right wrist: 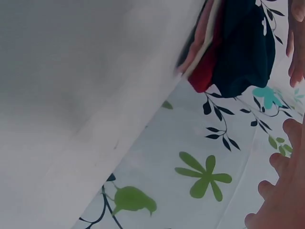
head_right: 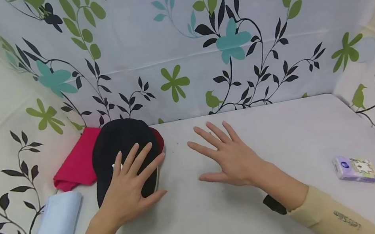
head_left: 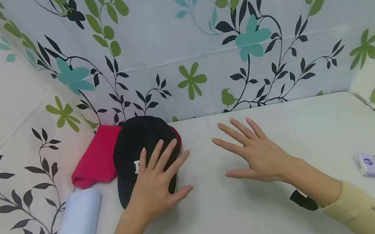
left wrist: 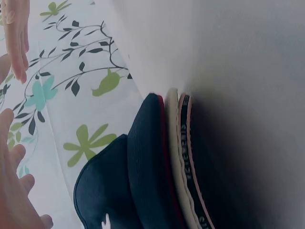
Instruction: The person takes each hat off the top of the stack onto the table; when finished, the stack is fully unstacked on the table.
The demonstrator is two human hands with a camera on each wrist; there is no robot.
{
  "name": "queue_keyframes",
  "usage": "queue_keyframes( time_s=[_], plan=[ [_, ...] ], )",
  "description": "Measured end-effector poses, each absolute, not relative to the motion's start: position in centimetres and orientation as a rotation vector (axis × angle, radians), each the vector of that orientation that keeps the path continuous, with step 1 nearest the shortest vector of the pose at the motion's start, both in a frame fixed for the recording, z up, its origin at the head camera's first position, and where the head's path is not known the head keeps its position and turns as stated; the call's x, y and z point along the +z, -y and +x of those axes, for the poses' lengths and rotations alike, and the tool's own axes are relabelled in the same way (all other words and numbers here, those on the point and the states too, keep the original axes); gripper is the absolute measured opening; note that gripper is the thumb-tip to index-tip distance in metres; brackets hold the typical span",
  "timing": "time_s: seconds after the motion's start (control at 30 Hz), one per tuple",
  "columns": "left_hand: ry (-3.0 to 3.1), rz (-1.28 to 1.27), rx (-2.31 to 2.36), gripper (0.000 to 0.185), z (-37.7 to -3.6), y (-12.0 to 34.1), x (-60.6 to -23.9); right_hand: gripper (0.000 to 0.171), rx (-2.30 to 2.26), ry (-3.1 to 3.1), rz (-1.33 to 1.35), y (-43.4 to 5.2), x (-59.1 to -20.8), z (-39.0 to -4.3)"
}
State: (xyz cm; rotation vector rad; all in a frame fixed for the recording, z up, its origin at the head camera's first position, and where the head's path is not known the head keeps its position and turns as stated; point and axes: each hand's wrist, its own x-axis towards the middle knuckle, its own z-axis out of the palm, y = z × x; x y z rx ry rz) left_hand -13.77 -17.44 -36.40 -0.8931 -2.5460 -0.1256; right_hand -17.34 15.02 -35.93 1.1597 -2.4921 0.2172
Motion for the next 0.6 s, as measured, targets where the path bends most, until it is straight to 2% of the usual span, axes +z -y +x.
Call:
queue_keyframes(
  time_s=[0.23,0.6],
  plan=[
    [2.503,-0.829,-0.191,0.075,-13.8,18.3,-36.2,0.082,0.284,2.472,1.147,-13.8,-35.6,-18.1],
    [2.462,-0.688,-0.348,0.074,-13.6,20.4,-37.3,0.081,0.405,2.54,1.129,-10.0,-35.3,-19.4]
  ],
)
